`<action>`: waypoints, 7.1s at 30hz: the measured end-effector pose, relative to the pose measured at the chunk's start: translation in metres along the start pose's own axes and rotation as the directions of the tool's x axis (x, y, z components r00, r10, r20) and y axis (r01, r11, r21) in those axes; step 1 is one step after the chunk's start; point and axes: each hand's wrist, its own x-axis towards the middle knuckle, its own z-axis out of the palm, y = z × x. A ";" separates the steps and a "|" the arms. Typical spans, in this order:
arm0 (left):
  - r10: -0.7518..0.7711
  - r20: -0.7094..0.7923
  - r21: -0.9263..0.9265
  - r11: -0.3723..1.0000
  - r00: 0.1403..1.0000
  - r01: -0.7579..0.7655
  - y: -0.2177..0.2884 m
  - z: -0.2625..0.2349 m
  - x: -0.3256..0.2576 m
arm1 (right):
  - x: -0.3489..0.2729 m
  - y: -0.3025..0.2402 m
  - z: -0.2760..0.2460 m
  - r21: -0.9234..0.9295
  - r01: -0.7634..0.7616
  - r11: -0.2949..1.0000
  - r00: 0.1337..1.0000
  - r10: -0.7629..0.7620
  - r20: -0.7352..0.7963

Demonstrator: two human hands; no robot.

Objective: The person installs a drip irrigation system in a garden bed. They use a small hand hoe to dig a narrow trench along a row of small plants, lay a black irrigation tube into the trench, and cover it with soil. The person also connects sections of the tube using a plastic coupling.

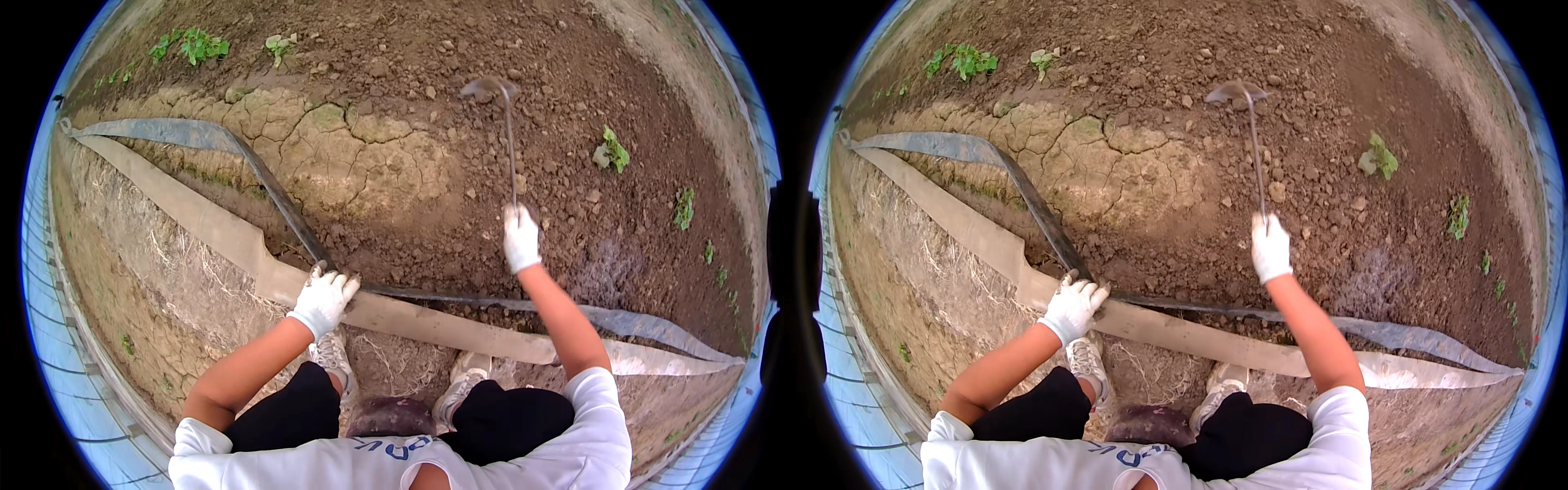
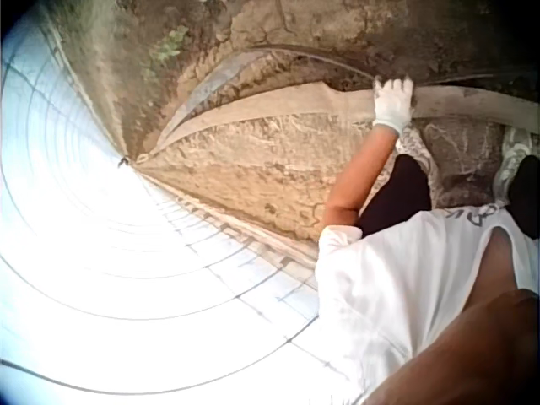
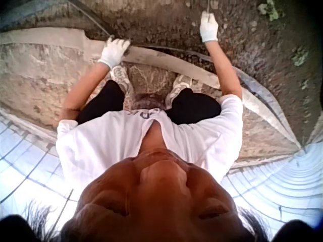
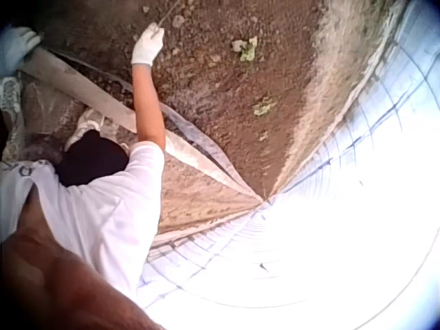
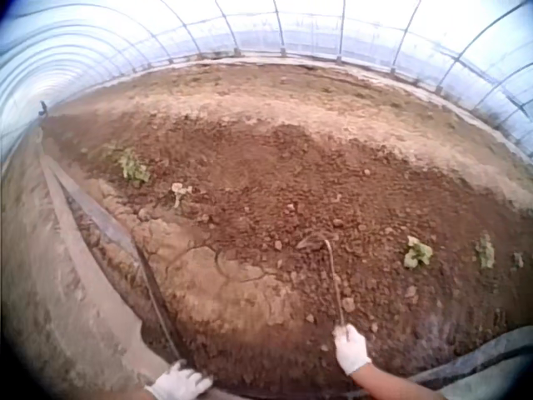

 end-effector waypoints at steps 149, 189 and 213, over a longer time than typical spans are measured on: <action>-0.299 -0.191 -0.287 0.928 0.935 0.238 -0.033 0.037 -0.054 | -0.022 0.011 0.044 -0.605 0.442 0.662 0.803 0.009 0.596; -0.281 -0.147 -0.285 0.930 0.949 0.231 -0.035 0.042 -0.041 | -0.054 -0.012 0.108 -0.410 0.178 0.895 0.874 0.047 0.483; -0.258 -0.223 -0.280 0.941 0.940 0.192 -0.035 0.042 -0.043 | -0.038 0.019 0.018 -0.467 0.128 0.875 0.892 0.104 0.439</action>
